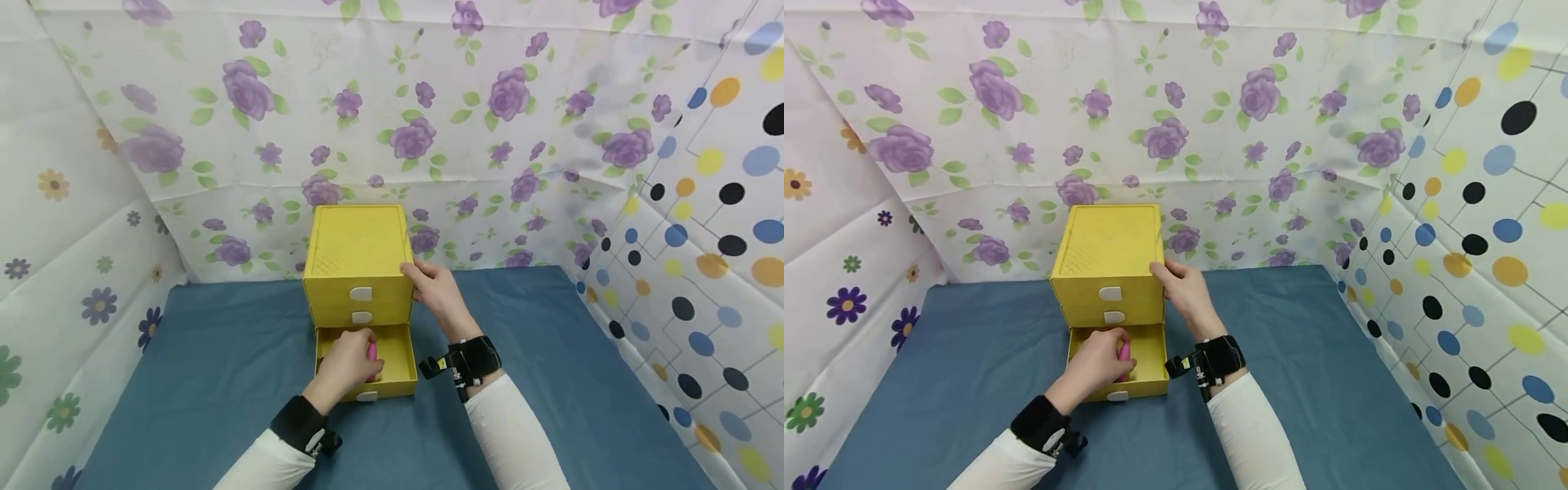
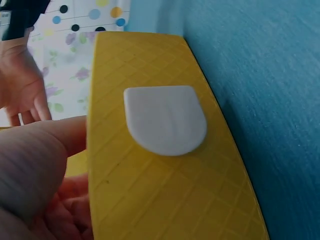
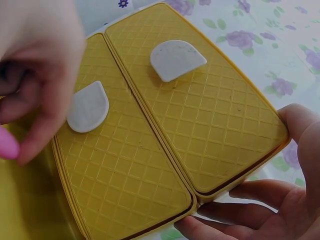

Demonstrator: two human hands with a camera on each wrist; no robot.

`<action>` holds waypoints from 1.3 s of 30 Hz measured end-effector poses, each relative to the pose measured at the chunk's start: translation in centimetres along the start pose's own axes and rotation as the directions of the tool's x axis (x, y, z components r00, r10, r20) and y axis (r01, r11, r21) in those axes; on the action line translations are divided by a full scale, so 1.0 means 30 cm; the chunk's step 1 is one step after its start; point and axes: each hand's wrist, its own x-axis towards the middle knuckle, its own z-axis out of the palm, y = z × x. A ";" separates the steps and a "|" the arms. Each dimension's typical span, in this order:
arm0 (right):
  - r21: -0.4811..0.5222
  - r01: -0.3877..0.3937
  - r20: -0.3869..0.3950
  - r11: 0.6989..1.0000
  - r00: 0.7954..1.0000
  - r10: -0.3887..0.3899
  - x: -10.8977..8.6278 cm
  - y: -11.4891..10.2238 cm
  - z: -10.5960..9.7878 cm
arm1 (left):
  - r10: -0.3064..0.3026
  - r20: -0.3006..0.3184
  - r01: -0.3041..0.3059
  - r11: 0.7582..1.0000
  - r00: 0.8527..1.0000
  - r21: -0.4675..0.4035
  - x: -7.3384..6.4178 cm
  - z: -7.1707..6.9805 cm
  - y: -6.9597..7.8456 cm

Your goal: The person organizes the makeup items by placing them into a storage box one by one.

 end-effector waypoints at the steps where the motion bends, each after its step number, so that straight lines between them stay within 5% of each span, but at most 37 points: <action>1: -0.002 0.001 0.001 1.000 1.000 -0.001 -0.001 -0.001 0.000 | -0.008 0.012 0.008 1.000 1.000 0.019 0.003 0.004 -0.002; 5: -0.017 -0.009 0.001 1.000 1.000 0.009 0.000 -0.002 0.000 | -0.032 0.055 0.029 0.998 0.998 0.064 0.012 0.018 -0.008; 16: -0.038 -0.017 -0.030 0.999 0.999 0.016 0.000 -0.006 0.000 | -0.050 0.033 0.042 0.978 0.998 0.205 0.035 0.042 0.011; 24: -0.033 -0.015 -0.022 0.999 1.000 0.014 0.000 -0.003 0.006 | -0.065 0.015 0.061 0.979 0.998 0.193 0.013 0.019 0.010; 33: -0.035 -0.044 -0.026 0.998 0.999 0.043 0.007 0.001 0.004 | 0.001 -0.082 -0.010 0.994 0.997 -0.111 -0.121 -0.037 -0.006; 36: -0.031 -0.051 -0.022 0.998 0.998 0.050 0.008 0.002 0.000 | -0.019 -0.084 -0.005 0.961 0.996 -0.277 -0.185 -0.053 -0.014; 39: -0.027 -0.057 -0.017 0.998 0.998 0.057 0.010 -0.001 -0.005 | -0.053 0.009 0.051 0.879 0.999 -0.474 -0.242 -0.060 -0.026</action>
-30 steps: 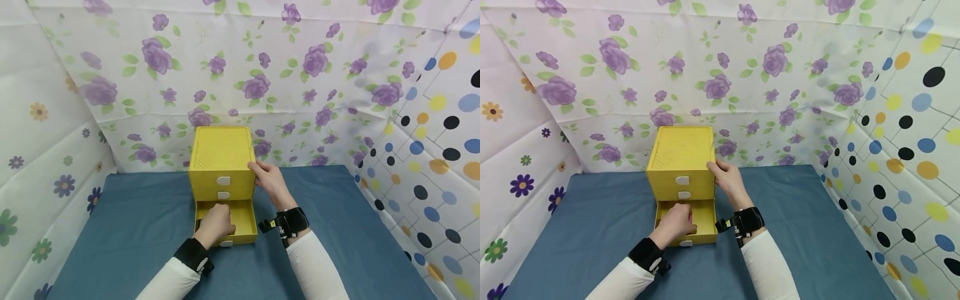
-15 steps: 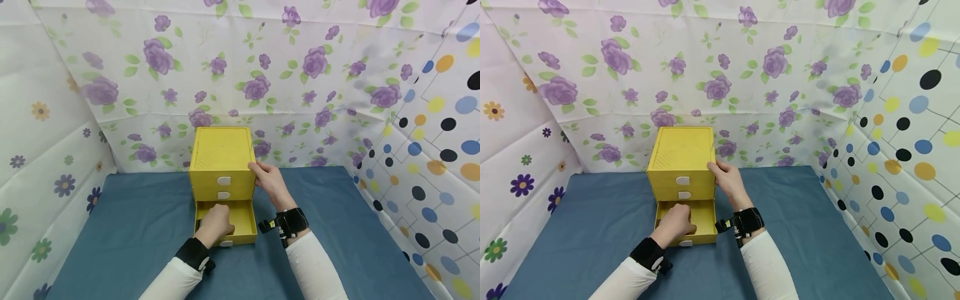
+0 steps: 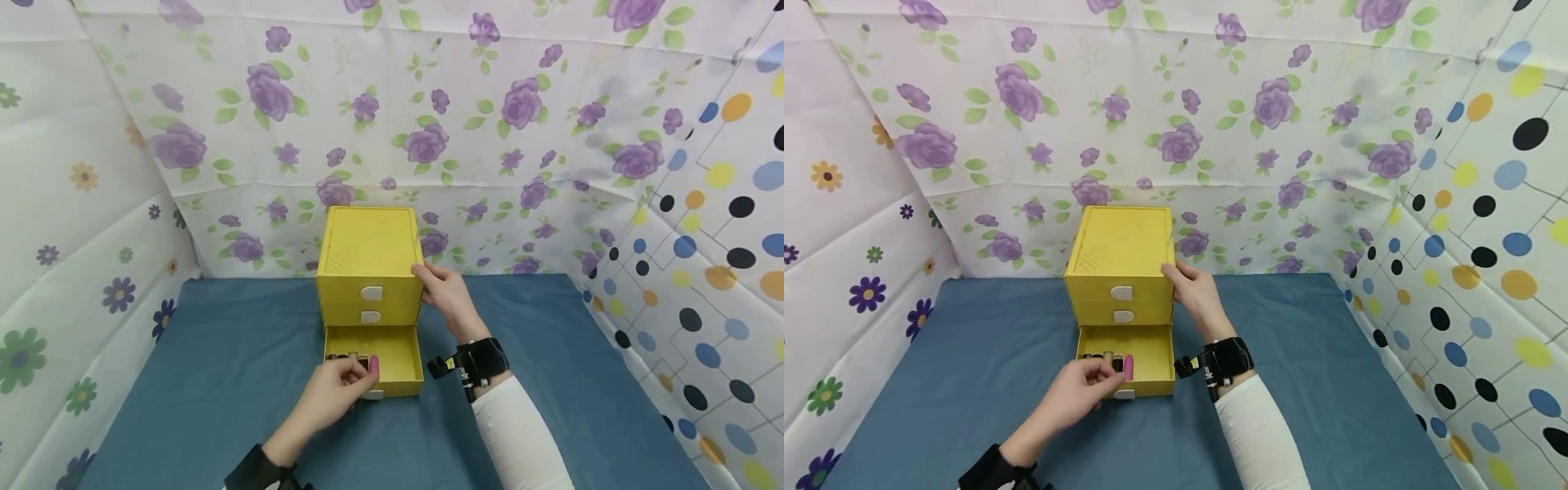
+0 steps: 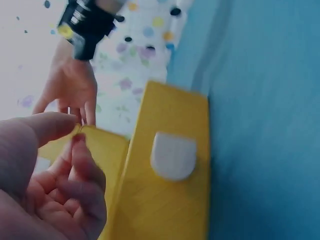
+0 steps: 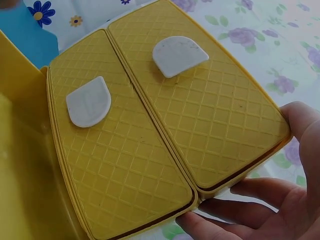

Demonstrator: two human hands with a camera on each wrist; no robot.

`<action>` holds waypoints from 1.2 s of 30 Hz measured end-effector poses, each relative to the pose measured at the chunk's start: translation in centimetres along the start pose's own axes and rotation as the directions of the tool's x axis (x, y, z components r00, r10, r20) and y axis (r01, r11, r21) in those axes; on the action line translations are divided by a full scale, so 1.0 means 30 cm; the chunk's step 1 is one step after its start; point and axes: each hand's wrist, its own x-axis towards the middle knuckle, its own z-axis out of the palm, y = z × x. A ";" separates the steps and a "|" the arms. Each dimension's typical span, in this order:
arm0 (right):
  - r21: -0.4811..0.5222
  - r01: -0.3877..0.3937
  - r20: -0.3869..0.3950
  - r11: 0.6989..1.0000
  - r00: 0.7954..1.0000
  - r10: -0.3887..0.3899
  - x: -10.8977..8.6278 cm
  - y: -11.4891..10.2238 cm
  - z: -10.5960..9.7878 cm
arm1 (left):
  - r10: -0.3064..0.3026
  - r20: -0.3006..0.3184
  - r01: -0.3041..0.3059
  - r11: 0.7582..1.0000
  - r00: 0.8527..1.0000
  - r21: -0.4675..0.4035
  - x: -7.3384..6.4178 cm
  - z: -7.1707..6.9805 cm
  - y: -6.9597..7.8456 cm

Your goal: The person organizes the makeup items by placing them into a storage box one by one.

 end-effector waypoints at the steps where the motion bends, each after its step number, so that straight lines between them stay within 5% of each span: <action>1: 0.001 -0.001 0.000 1.000 1.000 0.001 0.001 0.001 -0.003 | -0.032 0.044 0.035 0.997 0.999 -0.070 -0.014 0.000 -0.006; 3: 0.005 -0.005 0.000 1.000 1.000 0.005 0.004 0.001 -0.009 | -0.091 0.153 0.120 0.974 0.984 -0.193 -0.037 0.005 -0.024; 7: 0.012 -0.003 -0.005 1.000 1.000 0.003 0.007 0.002 -0.013 | -0.203 0.339 0.316 0.893 0.919 -0.322 -0.066 0.034 -0.075; 10: 0.013 0.000 0.002 1.000 1.000 0.000 0.009 0.003 -0.010 | -0.279 0.391 0.431 0.815 0.877 -0.386 -0.077 0.057 -0.115; 13: 0.014 0.000 0.012 1.000 1.000 -0.001 0.007 0.004 -0.004 | -0.330 0.394 0.495 0.736 0.858 -0.462 -0.079 0.071 -0.146; 16: 0.013 0.005 0.019 1.000 1.000 -0.005 0.004 0.009 -0.001 | -0.341 0.381 0.507 0.661 0.860 -0.553 -0.072 0.078 -0.161; 22: 0.011 0.012 0.031 1.000 0.999 -0.012 -0.001 0.010 0.000 | -0.362 0.352 0.504 0.566 0.863 -0.653 -0.061 0.094 -0.171; 26: 0.017 0.019 0.027 1.000 0.999 -0.019 -0.001 0.008 -0.001 | -0.369 0.328 0.488 0.539 0.869 -0.686 -0.048 0.107 -0.175; 36: 0.015 0.036 0.015 0.999 0.999 -0.036 -0.001 0.010 -0.004 | -0.366 0.303 0.466 0.540 0.880 -0.701 -0.019 0.119 -0.180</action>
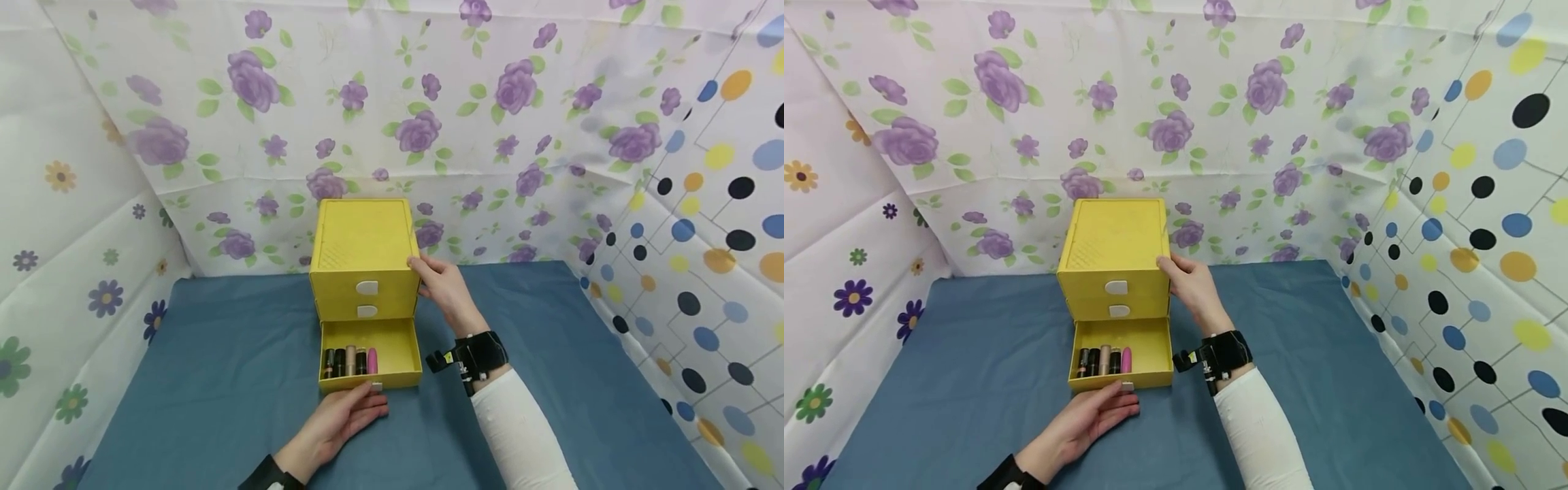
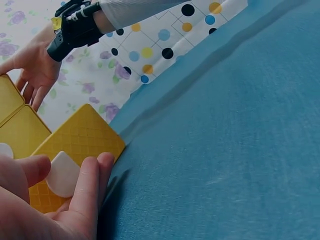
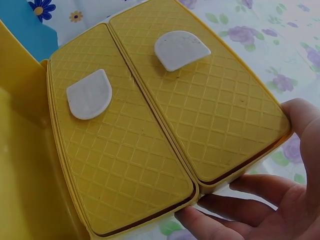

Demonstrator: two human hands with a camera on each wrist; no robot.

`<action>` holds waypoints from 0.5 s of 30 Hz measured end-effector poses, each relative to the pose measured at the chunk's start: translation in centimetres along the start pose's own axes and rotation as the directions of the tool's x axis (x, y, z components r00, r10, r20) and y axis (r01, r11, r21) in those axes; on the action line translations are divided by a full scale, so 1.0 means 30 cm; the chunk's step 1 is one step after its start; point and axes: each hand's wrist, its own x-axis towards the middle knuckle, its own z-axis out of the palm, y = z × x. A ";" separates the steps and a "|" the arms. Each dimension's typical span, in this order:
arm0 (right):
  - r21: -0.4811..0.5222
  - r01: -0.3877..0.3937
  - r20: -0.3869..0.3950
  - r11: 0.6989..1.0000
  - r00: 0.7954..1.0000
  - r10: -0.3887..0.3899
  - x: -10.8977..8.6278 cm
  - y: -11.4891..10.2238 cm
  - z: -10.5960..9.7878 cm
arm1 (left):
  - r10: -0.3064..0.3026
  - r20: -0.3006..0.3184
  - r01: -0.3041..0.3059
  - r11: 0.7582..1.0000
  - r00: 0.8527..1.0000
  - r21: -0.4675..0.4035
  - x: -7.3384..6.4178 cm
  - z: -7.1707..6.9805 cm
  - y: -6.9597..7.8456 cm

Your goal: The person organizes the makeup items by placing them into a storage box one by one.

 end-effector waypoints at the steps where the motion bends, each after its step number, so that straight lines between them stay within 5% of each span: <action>1: 0.002 0.002 0.000 1.000 1.000 -0.002 0.001 0.000 -0.002 | 0.006 -0.002 -0.006 1.000 1.000 -0.001 0.003 0.002 0.003; 15: -0.005 -0.001 -0.007 1.000 1.000 0.001 0.001 -0.006 -0.005 | 0.081 -0.077 -0.084 0.996 0.994 -0.042 0.062 0.018 0.045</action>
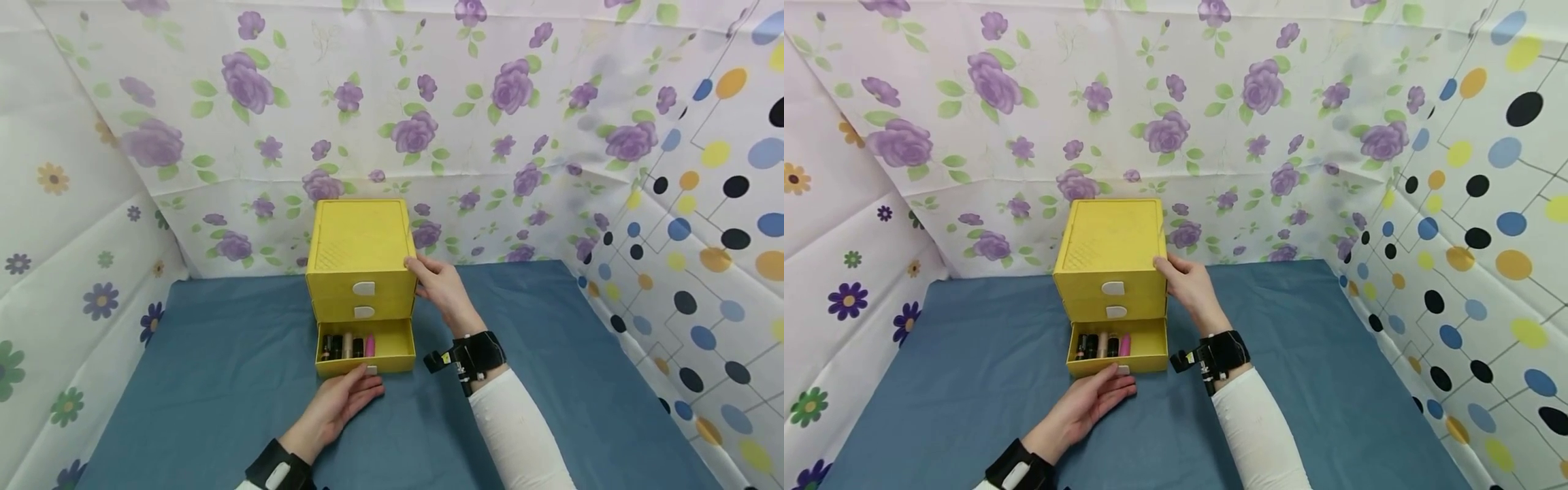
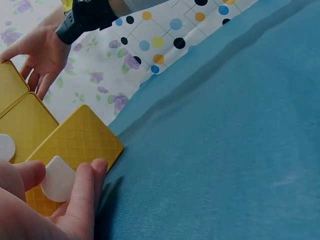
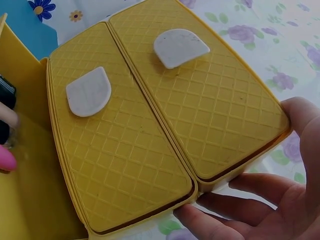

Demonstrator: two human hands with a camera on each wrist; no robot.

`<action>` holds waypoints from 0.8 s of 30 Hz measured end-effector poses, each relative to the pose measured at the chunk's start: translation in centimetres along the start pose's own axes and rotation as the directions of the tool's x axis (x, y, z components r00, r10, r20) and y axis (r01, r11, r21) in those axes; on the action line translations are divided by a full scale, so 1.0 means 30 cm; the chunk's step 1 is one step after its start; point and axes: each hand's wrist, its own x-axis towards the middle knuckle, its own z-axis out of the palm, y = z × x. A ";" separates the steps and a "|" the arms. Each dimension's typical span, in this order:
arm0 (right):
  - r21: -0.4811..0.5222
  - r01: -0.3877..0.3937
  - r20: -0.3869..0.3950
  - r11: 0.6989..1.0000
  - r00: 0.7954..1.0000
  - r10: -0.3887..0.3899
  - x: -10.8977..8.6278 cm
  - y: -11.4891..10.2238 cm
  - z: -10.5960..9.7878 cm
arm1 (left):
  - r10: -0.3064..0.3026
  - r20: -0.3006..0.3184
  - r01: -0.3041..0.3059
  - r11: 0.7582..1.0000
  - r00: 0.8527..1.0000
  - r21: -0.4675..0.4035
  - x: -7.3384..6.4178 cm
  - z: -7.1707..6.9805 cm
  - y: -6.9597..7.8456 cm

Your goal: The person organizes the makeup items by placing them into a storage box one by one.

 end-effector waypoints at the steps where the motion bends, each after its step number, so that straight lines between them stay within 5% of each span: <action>1: 0.000 0.001 -0.001 1.000 1.000 -0.001 0.001 0.000 -0.001 | 0.006 -0.008 -0.006 1.000 1.000 -0.007 0.008 0.003 0.002; 24: 0.006 0.004 -0.009 1.000 1.000 -0.004 0.001 0.011 0.005 | 0.126 -0.140 -0.138 0.987 0.982 -0.078 0.145 0.027 0.067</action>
